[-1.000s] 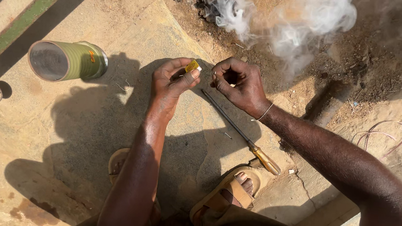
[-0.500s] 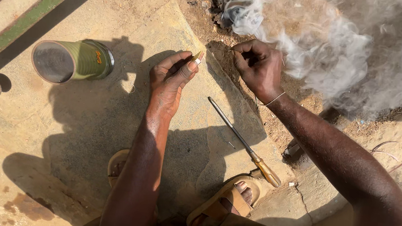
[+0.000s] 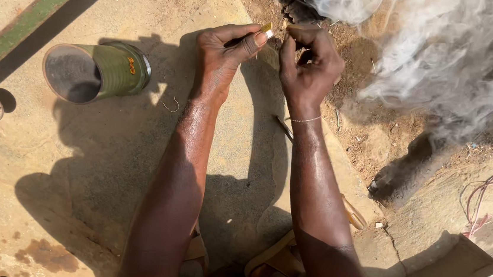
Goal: The person lights a small fire on the ground using a match, then holds a green corrugated pipe over the flame to heat it. After heating, the person attaches a metal pipe fitting to the softened end of the pipe and uses a wooden mallet to tap the fitting into place.
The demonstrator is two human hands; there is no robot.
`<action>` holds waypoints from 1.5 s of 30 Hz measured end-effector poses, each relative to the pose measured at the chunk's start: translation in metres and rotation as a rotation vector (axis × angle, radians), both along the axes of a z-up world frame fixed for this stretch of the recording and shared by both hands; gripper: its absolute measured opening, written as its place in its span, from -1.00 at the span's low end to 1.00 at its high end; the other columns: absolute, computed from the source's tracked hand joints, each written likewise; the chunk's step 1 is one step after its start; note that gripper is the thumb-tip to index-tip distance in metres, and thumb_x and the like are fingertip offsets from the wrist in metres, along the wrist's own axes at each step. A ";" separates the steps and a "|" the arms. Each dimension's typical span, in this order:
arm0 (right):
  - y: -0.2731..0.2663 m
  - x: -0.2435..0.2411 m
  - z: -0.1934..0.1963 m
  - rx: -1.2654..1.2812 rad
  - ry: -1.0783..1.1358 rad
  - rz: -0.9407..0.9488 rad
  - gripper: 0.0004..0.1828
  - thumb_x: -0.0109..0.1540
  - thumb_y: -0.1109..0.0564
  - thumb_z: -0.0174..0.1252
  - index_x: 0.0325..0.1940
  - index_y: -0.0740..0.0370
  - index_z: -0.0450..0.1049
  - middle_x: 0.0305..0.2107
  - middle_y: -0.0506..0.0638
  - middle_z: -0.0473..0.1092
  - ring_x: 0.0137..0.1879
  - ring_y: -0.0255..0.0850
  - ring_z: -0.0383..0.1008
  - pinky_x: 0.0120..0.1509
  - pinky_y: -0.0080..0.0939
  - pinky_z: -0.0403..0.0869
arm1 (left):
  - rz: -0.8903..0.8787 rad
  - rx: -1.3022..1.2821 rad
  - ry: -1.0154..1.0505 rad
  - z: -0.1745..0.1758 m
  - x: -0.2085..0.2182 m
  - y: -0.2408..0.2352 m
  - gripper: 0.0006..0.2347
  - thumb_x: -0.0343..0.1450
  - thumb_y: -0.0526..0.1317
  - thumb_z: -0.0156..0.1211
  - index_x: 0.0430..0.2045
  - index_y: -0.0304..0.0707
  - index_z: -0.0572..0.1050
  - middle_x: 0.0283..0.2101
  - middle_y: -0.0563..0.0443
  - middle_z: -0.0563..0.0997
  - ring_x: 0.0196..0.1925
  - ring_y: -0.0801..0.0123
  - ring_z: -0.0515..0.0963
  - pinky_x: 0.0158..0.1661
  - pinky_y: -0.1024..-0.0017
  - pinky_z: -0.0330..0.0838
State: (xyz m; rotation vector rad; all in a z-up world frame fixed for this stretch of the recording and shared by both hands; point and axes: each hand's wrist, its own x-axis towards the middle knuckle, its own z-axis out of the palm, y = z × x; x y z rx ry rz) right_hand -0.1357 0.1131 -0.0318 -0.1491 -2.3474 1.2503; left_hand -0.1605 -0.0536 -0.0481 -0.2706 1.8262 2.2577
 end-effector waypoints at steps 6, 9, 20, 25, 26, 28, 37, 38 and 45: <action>-0.017 0.004 -0.013 -0.433 0.254 -0.073 -0.95 0.36 0.29 0.24 -0.15 0.23 0.49 -0.15 0.05 0.53 -0.03 -0.27 0.61 0.03 -0.24 0.67 | -0.082 0.001 0.046 0.015 -0.007 -0.005 -0.79 0.35 -0.31 0.46 -0.18 -0.40 0.65 -0.22 -0.16 0.75 -0.17 0.36 0.78 -0.14 0.46 0.76; -0.019 0.009 -0.024 -0.189 -0.048 -0.078 -0.95 0.29 0.31 0.28 -0.22 0.22 0.56 -0.29 0.00 0.59 -0.29 -0.37 0.57 -0.29 -0.42 0.56 | -0.091 -0.012 0.003 0.018 -0.002 -0.001 -0.77 0.34 -0.33 0.50 -0.19 -0.45 0.66 -0.24 -0.24 0.74 -0.23 0.31 0.73 -0.20 0.44 0.68; -0.007 -0.012 -0.057 -1.473 -0.207 -0.481 -0.88 0.21 0.20 0.30 -0.19 0.25 0.54 -0.37 0.01 0.55 -0.48 -0.35 0.46 -0.55 -0.37 0.38 | 0.029 -0.229 0.054 0.012 0.011 -0.010 -0.73 0.33 -0.30 0.50 -0.16 -0.46 0.63 -0.20 -0.20 0.74 -0.15 0.31 0.75 -0.12 0.44 0.72; -0.007 -0.047 -0.057 -1.458 -0.290 -0.545 -0.85 0.21 0.19 0.27 -0.19 0.33 0.55 -0.43 0.08 0.55 -0.55 -0.35 0.40 -0.63 -0.35 0.32 | 0.040 -0.239 0.024 0.005 0.017 -0.011 -0.68 0.30 -0.30 0.53 -0.15 -0.50 0.60 -0.17 -0.24 0.72 -0.07 0.28 0.75 -0.06 0.42 0.73; -0.009 -0.049 -0.058 -1.422 -0.326 -0.588 -0.85 0.21 0.19 0.29 -0.21 0.34 0.55 -0.45 0.07 0.56 -0.57 -0.35 0.38 -0.64 -0.35 0.30 | 0.046 -0.241 0.011 0.003 0.018 -0.012 -0.68 0.30 -0.30 0.53 -0.15 -0.50 0.60 -0.17 -0.25 0.72 -0.07 0.27 0.75 -0.05 0.42 0.73; -0.015 -0.050 -0.061 -1.352 -0.374 -0.668 -0.85 0.19 0.19 0.30 -0.24 0.33 0.56 -0.48 0.04 0.56 -0.59 -0.37 0.36 -0.66 -0.35 0.25 | 0.062 -0.225 -0.007 -0.002 0.021 -0.014 -0.69 0.29 -0.32 0.53 -0.16 -0.51 0.60 -0.17 -0.26 0.72 -0.08 0.25 0.75 -0.05 0.42 0.72; -0.020 -0.053 -0.059 -1.285 -0.359 -0.840 -0.89 0.21 0.18 0.31 -0.27 0.29 0.60 -0.51 -0.02 0.53 -0.56 -0.41 0.36 -0.62 -0.33 0.25 | 0.052 -0.077 -0.009 -0.011 0.018 -0.011 -0.70 0.29 -0.42 0.49 -0.15 -0.56 0.56 -0.15 -0.29 0.70 -0.06 0.25 0.73 -0.01 0.44 0.70; -0.020 -0.052 -0.061 -1.294 -0.372 -0.864 -0.88 0.22 0.18 0.32 -0.27 0.31 0.59 -0.51 -0.02 0.53 -0.57 -0.41 0.34 -0.61 -0.34 0.26 | 0.054 -0.081 0.001 -0.011 0.020 -0.011 -0.71 0.30 -0.42 0.49 -0.16 -0.56 0.56 -0.15 -0.29 0.69 -0.06 0.25 0.73 -0.02 0.44 0.69; -0.006 -0.021 -0.059 -1.162 -0.348 -0.688 -0.88 0.21 0.13 0.28 -0.30 0.24 0.59 -0.58 0.00 0.53 -0.66 -0.41 0.28 -0.68 -0.37 0.20 | 0.240 -0.626 0.015 0.001 0.019 -0.032 -0.77 0.30 -0.34 0.52 -0.26 -0.34 0.56 -0.07 -0.13 0.65 -0.13 0.33 0.74 -0.17 0.52 0.71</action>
